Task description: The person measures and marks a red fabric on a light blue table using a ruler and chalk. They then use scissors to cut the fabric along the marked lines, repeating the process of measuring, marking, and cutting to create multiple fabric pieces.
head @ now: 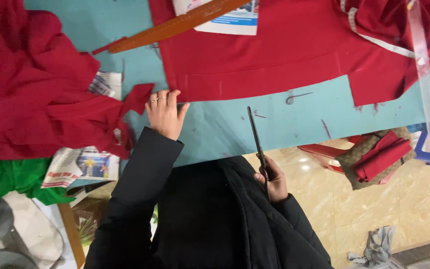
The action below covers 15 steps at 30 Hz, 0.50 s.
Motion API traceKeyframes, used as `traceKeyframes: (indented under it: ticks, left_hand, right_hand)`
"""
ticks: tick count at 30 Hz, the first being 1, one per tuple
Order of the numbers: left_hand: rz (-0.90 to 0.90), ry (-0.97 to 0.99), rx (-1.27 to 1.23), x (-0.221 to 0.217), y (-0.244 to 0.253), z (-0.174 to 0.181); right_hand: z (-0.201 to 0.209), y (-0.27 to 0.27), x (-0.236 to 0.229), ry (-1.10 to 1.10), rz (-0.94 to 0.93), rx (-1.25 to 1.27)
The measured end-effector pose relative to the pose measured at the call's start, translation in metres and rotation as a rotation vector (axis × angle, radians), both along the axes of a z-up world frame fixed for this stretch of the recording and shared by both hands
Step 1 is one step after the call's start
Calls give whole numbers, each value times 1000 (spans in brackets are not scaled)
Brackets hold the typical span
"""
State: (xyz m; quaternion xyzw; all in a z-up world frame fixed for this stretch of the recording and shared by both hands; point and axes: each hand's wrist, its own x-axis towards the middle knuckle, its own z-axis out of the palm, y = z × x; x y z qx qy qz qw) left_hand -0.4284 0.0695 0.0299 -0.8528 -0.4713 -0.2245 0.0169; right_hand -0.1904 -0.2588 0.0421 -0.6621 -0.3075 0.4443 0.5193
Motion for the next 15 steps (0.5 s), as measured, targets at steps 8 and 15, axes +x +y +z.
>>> traceKeyframes:
  ticks: [8, 15]
  left_hand:
    - [-90, -110, -102, -49, 22, -2]
    - [-191, -96, -124, -52, 35, -1]
  right_hand:
    - [5, 20, -54, -7, -20, 2]
    - [7, 18, -100, -99, -115, -48]
